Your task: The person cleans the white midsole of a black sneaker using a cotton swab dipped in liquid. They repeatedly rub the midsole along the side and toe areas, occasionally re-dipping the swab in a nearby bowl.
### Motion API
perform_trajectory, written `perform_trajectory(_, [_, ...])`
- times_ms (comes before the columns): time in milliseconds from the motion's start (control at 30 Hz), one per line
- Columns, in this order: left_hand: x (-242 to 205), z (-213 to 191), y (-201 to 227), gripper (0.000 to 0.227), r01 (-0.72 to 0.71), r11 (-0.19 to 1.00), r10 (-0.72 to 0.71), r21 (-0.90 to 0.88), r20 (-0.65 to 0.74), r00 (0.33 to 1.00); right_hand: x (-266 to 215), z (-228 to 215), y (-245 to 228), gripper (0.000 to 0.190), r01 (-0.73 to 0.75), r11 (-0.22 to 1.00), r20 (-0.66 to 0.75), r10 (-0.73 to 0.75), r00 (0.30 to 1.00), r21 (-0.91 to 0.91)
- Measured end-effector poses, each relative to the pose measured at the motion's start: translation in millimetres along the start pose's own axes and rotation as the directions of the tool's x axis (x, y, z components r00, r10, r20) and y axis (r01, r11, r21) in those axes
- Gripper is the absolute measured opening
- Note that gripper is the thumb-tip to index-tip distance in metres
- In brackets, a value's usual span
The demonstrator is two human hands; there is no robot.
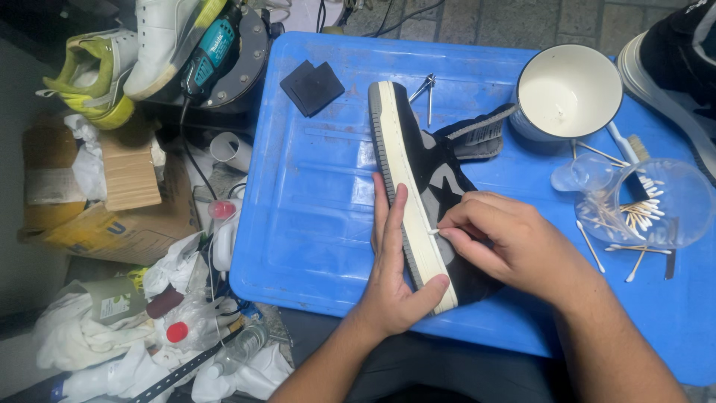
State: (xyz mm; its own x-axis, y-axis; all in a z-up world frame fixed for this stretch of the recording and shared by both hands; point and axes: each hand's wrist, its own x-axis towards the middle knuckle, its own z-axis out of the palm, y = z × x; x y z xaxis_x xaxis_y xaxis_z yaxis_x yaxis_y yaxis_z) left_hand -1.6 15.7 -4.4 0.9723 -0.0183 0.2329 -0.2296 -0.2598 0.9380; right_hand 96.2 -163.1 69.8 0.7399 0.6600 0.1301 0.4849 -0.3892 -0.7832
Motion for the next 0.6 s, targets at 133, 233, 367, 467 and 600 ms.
perform_trajectory(133, [0.4, 0.0, 0.8, 0.108, -0.011, 0.999, 0.012, 0.051, -0.008, 1.000, 0.1, 1.1, 2.5, 0.011, 0.038, 0.999, -0.003, -0.038, 0.999, -0.001])
perform_trajectory(233, [1.9, 1.3, 0.6, 0.109, -0.022, 0.997, 0.023, 0.075, -0.012, 1.000, -0.7, -0.6, 5.2, 0.011, 0.057, 0.998, 0.022, -0.057, 0.998, 0.016])
perform_trajectory(367, [0.6, 0.5, 0.5, 0.110, -0.025, 0.996, 0.026, 0.084, -0.009, 1.000, 0.5, 5.6, 4.8, 0.015, -0.026, 1.000, -0.009, 0.027, 1.000, 0.003])
perform_trajectory(467, [0.5, 0.0, 0.4, 0.111, -0.020, 0.996, 0.021, 0.090, -0.010, 1.000, 0.1, 7.5, 4.3, 0.016, -0.018, 1.000, -0.017, 0.017, 1.000, -0.008])
perform_trajectory(600, [1.8, 0.1, 1.5, 0.112, -0.017, 0.992, 0.017, 0.128, -0.004, 1.000, -0.4, -0.6, 6.3, 0.014, 0.002, 1.000, 0.063, -0.002, 0.998, -0.001])
